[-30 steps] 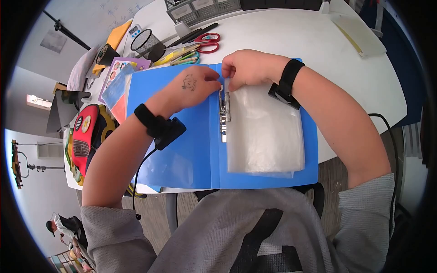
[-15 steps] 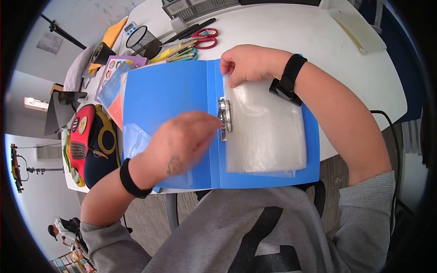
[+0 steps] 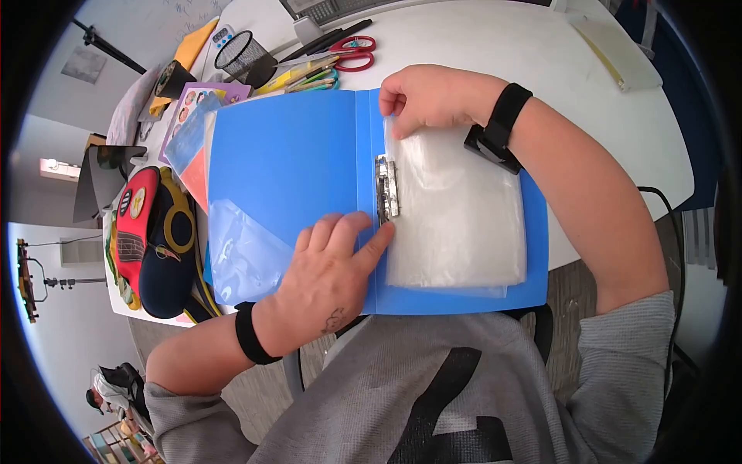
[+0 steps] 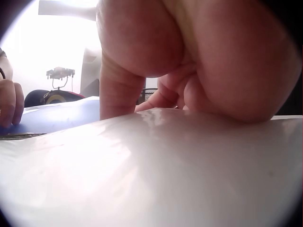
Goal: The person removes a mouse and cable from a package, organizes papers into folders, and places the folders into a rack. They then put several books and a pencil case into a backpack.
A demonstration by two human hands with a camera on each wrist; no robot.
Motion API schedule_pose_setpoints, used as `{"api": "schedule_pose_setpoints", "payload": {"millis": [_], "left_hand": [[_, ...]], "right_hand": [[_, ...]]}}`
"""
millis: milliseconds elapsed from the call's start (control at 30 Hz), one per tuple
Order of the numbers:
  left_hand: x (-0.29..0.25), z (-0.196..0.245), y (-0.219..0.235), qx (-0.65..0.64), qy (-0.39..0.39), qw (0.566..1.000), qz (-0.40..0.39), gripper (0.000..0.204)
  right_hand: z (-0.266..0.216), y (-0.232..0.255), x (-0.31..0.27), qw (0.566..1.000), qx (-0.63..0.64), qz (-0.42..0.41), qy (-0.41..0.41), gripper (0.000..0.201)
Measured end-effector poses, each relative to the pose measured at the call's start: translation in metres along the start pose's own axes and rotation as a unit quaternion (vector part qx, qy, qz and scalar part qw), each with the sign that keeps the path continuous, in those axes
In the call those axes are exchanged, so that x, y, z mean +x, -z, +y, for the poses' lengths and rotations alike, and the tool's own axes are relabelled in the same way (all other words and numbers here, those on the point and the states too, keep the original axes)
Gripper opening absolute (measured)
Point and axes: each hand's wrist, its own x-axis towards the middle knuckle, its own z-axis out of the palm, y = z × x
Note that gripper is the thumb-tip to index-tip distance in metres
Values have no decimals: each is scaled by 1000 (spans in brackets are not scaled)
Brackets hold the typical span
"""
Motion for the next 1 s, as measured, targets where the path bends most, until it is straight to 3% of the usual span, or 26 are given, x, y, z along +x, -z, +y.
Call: {"api": "schedule_pose_setpoints", "payload": {"millis": [100, 367, 467, 533, 567, 633, 667, 733, 800, 833, 867, 900, 933, 1000], "left_hand": [[-4, 3, -2, 4, 43, 999, 19, 59], [-6, 1, 8, -72, 85, 994, 18, 47], [-12, 4, 13, -126, 92, 986, 58, 41], [-26, 7, 25, -135, 93, 982, 90, 39], [-38, 7, 33, -144, 103, 976, 123, 38], [-72, 4, 50, -104, 170, 957, 212, 32], [-92, -3, 51, -62, 207, 935, 279, 29], [-118, -17, 48, -18, 287, 879, 381, 30], [-143, -32, 35, -36, 368, 827, 423, 44], [-148, -34, 24, -40, 364, 825, 430, 44], [-153, -34, 14, -173, 392, 774, 465, 51], [-153, -35, 8, -304, 411, 708, 487, 58], [-149, -34, 8, -311, 406, 708, 487, 58], [-138, -28, 11, -516, 356, 598, 500, 66]], "right_hand": [[0, -2, -3, 1000, 2, 5, -4, 35], [-6, -3, -5, 1000, 2, 20, 1, 33], [-11, 1, -12, 996, -77, 21, 36, 34], [-15, 1, -25, 941, -291, 124, 120, 35], [-22, -1, -41, 913, -353, 165, 123, 34], [-29, -12, -81, 896, -361, 174, 193, 37], [-25, -27, -101, 883, -304, 220, 282, 25], [-32, -41, -153, 910, -316, 106, 247, 59], [-29, -52, -186, 915, -305, 100, 244, 62], [-25, -60, -197, 926, -300, 129, 188, 67], [-22, -68, -204, 934, -292, 157, 132, 72], [-14, -81, -206, 933, -297, 158, 127, 72], [-1, -98, -205, 937, -296, 151, 106, 76], [4, -103, -209, 939, -300, 146, 78, 80]]}}
